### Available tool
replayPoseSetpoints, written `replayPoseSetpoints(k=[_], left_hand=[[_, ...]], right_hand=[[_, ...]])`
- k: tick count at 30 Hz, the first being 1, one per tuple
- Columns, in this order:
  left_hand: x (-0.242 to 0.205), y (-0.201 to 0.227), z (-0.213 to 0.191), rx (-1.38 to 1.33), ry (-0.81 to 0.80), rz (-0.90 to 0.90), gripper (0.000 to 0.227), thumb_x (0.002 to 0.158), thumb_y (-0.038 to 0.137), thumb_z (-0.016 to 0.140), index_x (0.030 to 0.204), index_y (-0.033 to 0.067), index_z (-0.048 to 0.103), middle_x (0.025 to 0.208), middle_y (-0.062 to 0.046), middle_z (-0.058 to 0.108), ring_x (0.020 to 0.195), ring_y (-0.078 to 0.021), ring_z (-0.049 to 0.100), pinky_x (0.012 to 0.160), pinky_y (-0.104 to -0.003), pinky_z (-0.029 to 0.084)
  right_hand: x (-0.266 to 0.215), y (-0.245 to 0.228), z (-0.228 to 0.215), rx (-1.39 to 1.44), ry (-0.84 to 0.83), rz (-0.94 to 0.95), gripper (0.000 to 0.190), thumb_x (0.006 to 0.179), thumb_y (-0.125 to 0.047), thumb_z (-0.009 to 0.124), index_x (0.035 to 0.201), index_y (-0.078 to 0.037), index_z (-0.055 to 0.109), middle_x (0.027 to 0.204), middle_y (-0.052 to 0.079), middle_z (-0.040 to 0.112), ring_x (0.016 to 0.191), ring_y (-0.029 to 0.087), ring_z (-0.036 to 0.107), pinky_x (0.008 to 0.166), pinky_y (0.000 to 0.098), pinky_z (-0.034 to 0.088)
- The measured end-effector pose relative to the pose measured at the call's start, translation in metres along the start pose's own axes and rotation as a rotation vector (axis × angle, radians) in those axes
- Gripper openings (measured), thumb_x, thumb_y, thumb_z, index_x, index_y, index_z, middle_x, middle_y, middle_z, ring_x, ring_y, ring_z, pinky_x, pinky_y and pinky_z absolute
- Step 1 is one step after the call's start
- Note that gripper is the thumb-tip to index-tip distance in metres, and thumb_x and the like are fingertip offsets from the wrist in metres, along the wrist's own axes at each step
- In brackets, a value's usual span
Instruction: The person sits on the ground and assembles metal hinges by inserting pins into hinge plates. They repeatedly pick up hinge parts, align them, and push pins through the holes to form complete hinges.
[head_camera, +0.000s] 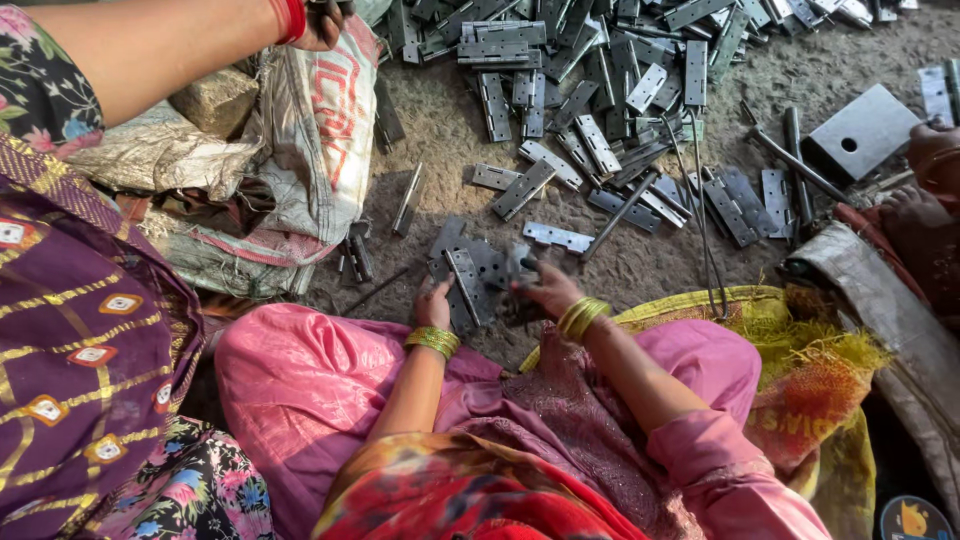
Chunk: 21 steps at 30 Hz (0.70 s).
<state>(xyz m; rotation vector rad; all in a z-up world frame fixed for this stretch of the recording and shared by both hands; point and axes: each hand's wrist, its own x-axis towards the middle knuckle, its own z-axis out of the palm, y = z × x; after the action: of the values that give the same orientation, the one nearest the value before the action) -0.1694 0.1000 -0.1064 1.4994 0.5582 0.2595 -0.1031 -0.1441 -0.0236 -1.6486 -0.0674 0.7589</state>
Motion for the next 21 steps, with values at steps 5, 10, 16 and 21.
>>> replayPoseSetpoints(k=[5, 10, 16, 21], left_hand=[[-0.017, 0.019, 0.019, -0.210, -0.089, -0.086, 0.039, 0.083, 0.019, 0.083, 0.113, -0.0008, 0.070, 0.104, -0.009, 0.076, 0.090, -0.0206, 0.069, 0.082, -0.033, 0.053], [-0.019, 0.021, 0.043, -0.047, -0.103, 0.193, 0.049, 0.072, 0.007, 0.090, 0.113, -0.0009, 0.064, 0.103, -0.006, 0.074, 0.090, -0.0164, 0.069, 0.083, -0.031, 0.056], [-0.026, 0.029, 0.052, 0.261, -0.071, 0.168, 0.044, 0.079, 0.011, 0.089, 0.112, -0.0042, 0.063, 0.100, -0.010, 0.074, 0.085, -0.0179, 0.069, 0.081, -0.033, 0.055], [-0.017, 0.036, 0.059, -0.159, -0.111, -0.033, 0.039, 0.079, 0.009, 0.086, 0.110, -0.0042, 0.066, 0.100, -0.008, 0.075, 0.084, -0.0155, 0.068, 0.079, -0.031, 0.054]], right_hand=[[-0.007, -0.001, 0.012, 0.053, -0.058, -0.015, 0.063, 0.089, -0.006, 0.067, 0.150, -0.005, 0.050, 0.103, 0.017, 0.074, 0.082, 0.024, 0.075, 0.072, 0.0367, 0.067], [-0.010, 0.001, 0.017, -0.028, -0.046, 0.077, 0.072, 0.089, -0.017, 0.071, 0.153, -0.011, 0.039, 0.111, 0.020, 0.071, 0.089, 0.031, 0.072, 0.071, 0.0448, 0.062], [-0.007, 0.009, 0.017, -0.605, 0.134, -0.145, 0.086, 0.080, -0.035, 0.079, 0.151, -0.006, 0.041, 0.134, 0.024, 0.062, 0.123, 0.036, 0.061, 0.104, 0.0433, 0.048], [-0.009, -0.003, 0.000, -0.293, -0.045, -0.110, 0.059, 0.090, -0.022, 0.072, 0.143, -0.003, 0.054, 0.109, 0.021, 0.072, 0.091, 0.029, 0.073, 0.076, 0.0416, 0.062]])
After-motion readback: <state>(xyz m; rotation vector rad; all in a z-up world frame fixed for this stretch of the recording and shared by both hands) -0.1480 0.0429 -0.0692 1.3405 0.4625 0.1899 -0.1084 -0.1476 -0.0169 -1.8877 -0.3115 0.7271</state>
